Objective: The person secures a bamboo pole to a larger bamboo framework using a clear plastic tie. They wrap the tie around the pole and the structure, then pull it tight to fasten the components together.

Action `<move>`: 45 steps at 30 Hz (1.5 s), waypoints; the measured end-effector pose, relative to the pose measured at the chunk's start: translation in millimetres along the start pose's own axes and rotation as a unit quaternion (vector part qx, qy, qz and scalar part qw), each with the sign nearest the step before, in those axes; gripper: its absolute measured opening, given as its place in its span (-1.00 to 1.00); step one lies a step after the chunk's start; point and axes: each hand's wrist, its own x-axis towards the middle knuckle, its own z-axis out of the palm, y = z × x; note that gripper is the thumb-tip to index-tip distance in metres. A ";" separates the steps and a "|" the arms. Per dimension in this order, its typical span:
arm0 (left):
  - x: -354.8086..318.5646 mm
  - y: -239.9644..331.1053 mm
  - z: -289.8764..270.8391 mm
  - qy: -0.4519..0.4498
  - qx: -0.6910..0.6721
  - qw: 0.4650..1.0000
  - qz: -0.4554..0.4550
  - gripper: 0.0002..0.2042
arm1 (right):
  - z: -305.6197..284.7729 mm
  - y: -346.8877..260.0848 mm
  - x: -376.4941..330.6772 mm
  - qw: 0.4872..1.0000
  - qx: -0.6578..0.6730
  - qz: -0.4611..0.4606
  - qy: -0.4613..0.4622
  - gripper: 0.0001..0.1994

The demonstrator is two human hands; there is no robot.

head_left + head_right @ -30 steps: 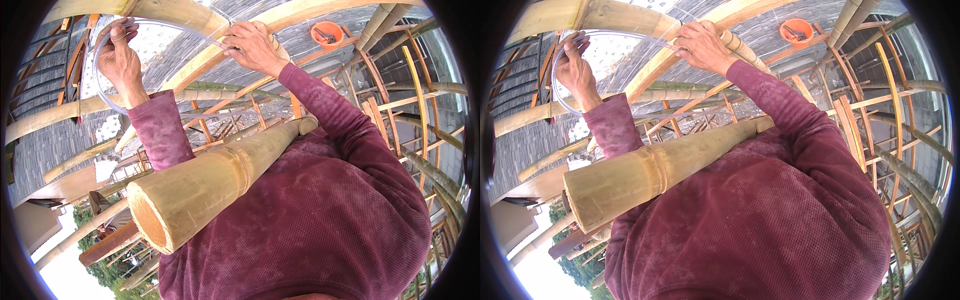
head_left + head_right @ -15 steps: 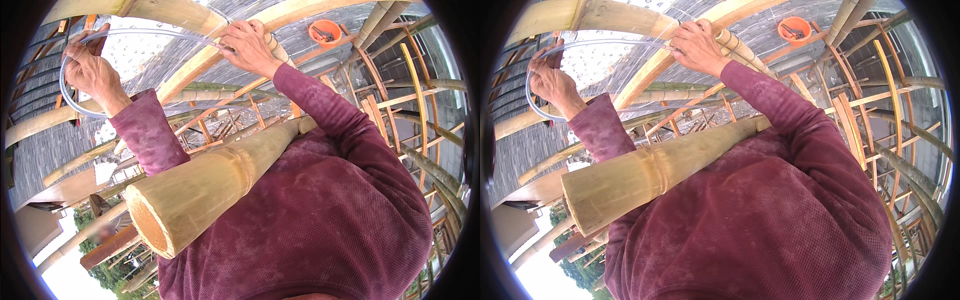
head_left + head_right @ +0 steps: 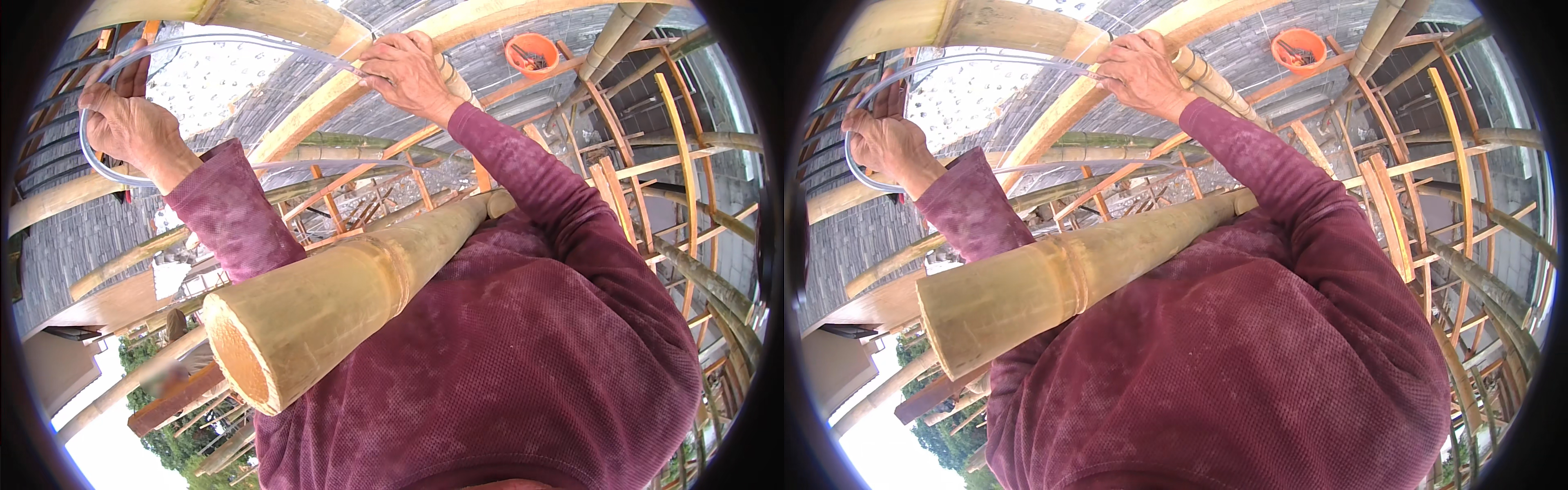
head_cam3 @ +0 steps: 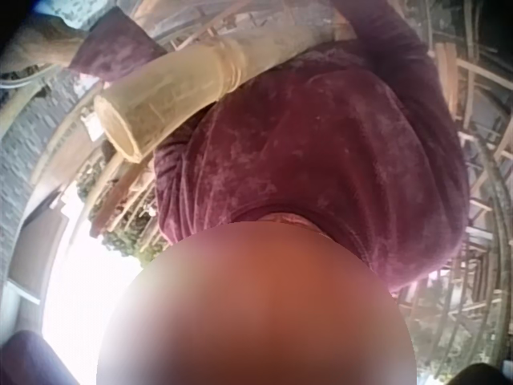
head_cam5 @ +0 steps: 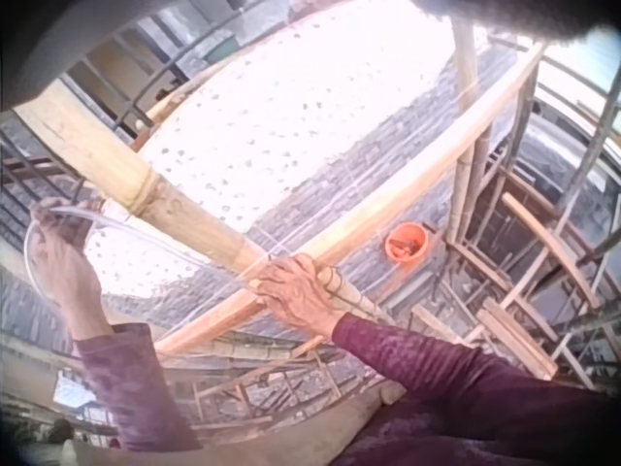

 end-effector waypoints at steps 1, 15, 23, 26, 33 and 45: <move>-1.8 1.8 -0.1 0.009 0.002 1.000 0.003 -0.41 | -0.3 -1.3 0.4 1.000 0.001 0.002 -0.002 -0.85; -9.7 -1.6 2.5 -0.001 0.002 1.000 0.008 -0.42 | -3.4 5.9 -3.5 1.000 0.003 0.007 -0.003 -0.87; 0.7 -26.4 22.3 -0.028 -0.113 0.991 0.058 -0.57 | -9.8 16.4 -1.6 0.999 -0.038 -0.011 -0.035 -0.81; -8.6 -25.4 18.6 -0.028 -0.140 0.989 0.022 -0.59 | -13.1 3.5 -0.1 0.997 -0.041 -0.022 -0.055 -0.81; -16.7 -18.9 11.6 -0.035 -0.144 0.989 0.015 -0.60 | -9.8 3.8 3.9 0.997 -0.037 -0.023 -0.067 -0.81; -20.7 -15.8 6.7 -0.011 -0.103 0.992 -0.069 -0.73 | -15.4 -8.9 9.8 0.999 -0.016 -0.009 -0.031 -0.83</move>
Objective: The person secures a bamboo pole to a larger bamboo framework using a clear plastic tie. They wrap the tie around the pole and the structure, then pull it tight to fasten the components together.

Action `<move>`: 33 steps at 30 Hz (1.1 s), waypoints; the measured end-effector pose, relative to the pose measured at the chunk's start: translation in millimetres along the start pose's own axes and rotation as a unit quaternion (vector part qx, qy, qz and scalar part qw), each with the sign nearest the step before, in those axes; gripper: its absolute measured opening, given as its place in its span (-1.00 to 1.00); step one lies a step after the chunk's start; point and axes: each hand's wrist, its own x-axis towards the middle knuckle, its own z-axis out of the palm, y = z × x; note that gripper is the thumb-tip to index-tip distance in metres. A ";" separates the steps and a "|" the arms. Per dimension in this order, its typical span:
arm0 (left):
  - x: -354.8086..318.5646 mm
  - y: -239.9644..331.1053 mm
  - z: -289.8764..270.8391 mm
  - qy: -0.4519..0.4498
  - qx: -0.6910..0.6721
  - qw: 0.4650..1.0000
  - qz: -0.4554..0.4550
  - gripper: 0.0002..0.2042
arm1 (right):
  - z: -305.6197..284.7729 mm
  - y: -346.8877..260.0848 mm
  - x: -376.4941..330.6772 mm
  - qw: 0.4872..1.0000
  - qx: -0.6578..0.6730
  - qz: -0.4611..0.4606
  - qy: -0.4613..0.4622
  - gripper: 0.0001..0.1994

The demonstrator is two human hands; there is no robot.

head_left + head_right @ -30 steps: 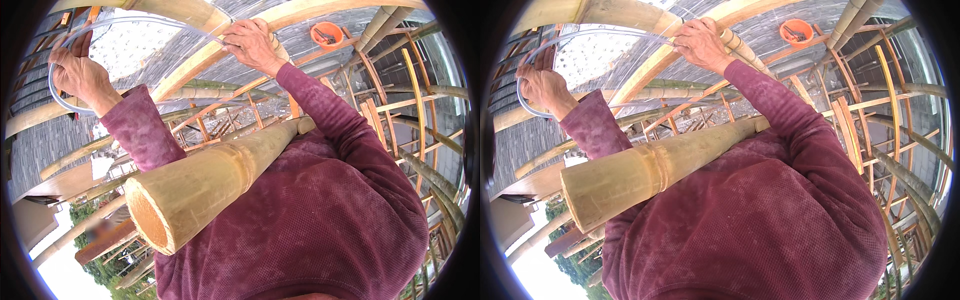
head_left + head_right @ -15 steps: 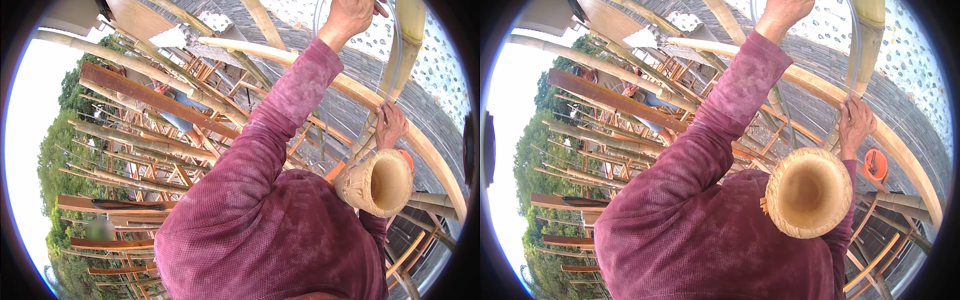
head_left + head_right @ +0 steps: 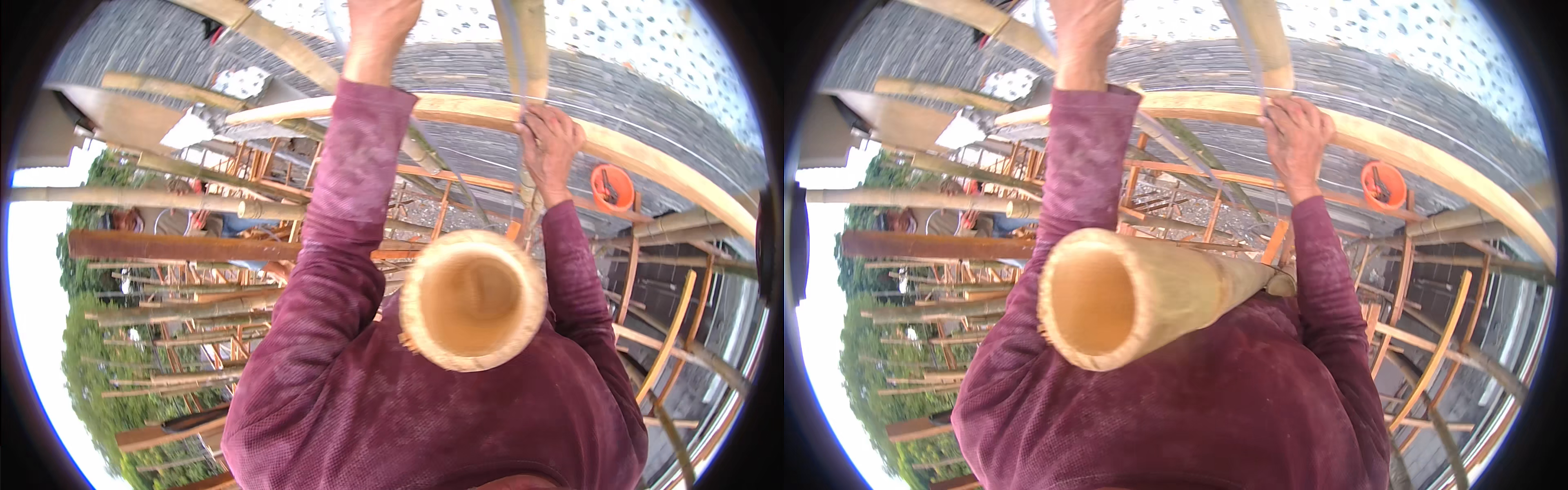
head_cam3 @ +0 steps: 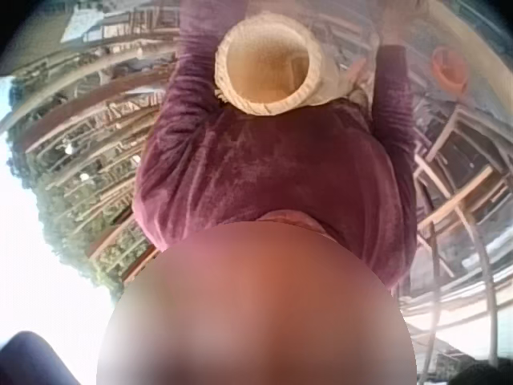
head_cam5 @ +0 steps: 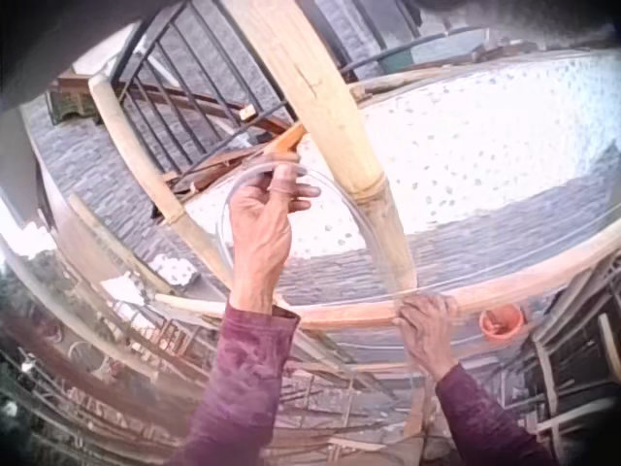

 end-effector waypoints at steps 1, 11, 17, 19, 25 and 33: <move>-0.5 -2.7 -8.6 0.002 0.007 1.000 -0.007 -0.70 | 5.4 -1.6 0.1 1.000 0.010 0.005 0.003 -0.84; -1.4 -0.7 3.1 -0.022 0.032 0.999 0.005 -0.60 | 3.7 3.9 -4.2 0.999 0.035 0.026 0.019 -0.85; -19.7 17.9 17.3 -0.052 0.076 0.993 -0.070 -0.61 | 7.0 1.2 -6.2 0.998 0.045 0.014 0.028 -0.85; -25.2 18.1 28.9 -0.075 0.100 0.989 -0.073 -0.64 | 5.2 5.2 -8.5 0.999 0.036 0.018 0.026 -0.85; -47.6 2.6 39.2 -0.158 0.118 0.978 -0.065 -0.67 | 11.4 9.3 -7.4 0.999 0.028 0.005 0.020 -0.84; -58.9 -8.9 45.7 -0.274 0.164 0.934 -0.162 -0.78 | 2.0 11.1 0.7 0.995 0.089 0.039 0.011 -0.92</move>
